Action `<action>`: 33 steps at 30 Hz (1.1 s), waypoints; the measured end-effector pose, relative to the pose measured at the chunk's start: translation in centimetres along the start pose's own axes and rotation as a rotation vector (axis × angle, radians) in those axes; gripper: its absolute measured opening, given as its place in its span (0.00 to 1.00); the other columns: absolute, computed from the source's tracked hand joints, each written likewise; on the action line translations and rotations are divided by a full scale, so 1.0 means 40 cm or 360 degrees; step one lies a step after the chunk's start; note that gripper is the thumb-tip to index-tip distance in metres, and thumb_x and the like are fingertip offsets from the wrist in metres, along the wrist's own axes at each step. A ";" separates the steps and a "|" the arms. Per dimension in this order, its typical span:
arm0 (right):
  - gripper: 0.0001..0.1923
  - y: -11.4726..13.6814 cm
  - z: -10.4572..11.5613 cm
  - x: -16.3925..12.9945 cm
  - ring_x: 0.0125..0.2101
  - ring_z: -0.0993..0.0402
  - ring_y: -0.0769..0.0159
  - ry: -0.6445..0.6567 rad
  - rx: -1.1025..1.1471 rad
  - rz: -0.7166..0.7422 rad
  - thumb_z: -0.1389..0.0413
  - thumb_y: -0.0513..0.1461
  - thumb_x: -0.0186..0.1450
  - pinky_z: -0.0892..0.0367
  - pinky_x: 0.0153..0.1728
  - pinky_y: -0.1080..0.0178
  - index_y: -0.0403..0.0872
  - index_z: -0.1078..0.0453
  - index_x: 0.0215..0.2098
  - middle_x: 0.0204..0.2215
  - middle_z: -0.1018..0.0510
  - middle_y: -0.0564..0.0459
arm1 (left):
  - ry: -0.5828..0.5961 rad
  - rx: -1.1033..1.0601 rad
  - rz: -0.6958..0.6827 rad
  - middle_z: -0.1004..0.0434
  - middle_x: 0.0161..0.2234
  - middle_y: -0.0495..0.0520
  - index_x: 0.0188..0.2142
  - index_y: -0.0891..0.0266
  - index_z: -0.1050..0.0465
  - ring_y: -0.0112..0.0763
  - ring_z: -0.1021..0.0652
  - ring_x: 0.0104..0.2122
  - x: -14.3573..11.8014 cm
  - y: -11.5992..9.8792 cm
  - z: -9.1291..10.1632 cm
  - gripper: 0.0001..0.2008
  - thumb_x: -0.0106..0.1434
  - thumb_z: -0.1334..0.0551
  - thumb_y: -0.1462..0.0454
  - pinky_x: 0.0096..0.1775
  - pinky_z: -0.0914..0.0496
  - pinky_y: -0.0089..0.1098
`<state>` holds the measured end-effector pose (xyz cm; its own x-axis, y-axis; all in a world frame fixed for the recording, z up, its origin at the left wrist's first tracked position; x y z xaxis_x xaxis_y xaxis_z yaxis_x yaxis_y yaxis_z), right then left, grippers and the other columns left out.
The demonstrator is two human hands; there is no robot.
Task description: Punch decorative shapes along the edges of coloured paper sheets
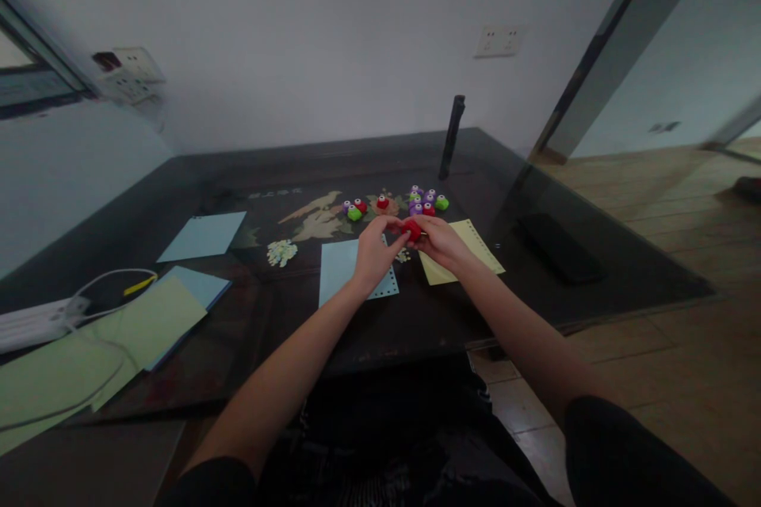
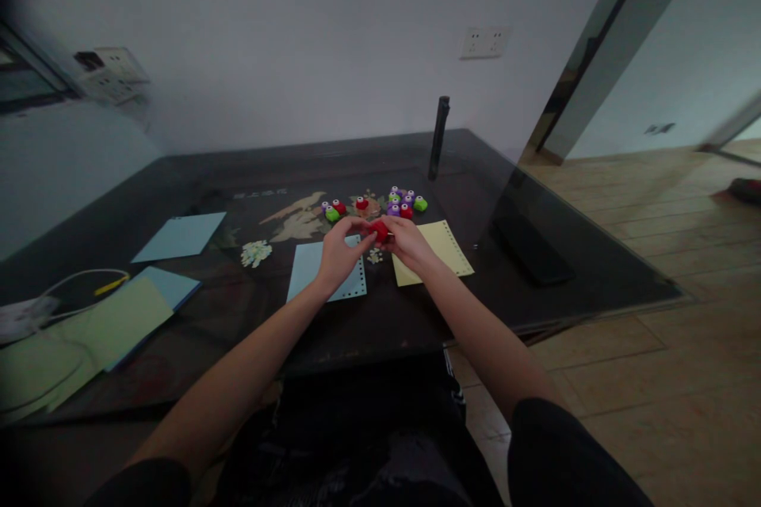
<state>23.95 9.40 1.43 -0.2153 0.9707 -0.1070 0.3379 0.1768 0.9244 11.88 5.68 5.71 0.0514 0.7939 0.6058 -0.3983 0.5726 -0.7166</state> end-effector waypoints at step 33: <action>0.06 0.085 -0.038 -0.020 0.36 0.33 0.62 0.0157 -0.1642 0.0965 0.46 0.38 0.64 0.41 0.41 0.60 0.50 0.25 0.34 0.32 0.25 0.51 | 0.0004 0.0096 0.0146 0.24 0.32 0.51 0.34 0.62 0.29 0.29 0.24 0.33 0.004 0.044 0.003 0.09 0.55 0.42 0.74 0.41 0.30 0.33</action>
<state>23.88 8.98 5.20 -0.3597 0.8262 0.4337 -0.4750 -0.5621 0.6771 11.08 6.79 4.60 0.0143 0.8429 0.5379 -0.4557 0.4844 -0.7468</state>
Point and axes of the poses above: each hand's wrist, its own x-axis towards the middle knuckle, its own z-axis out of the back of the hand, y = z × x, the point moved 8 cm from there along x, towards the middle knuckle
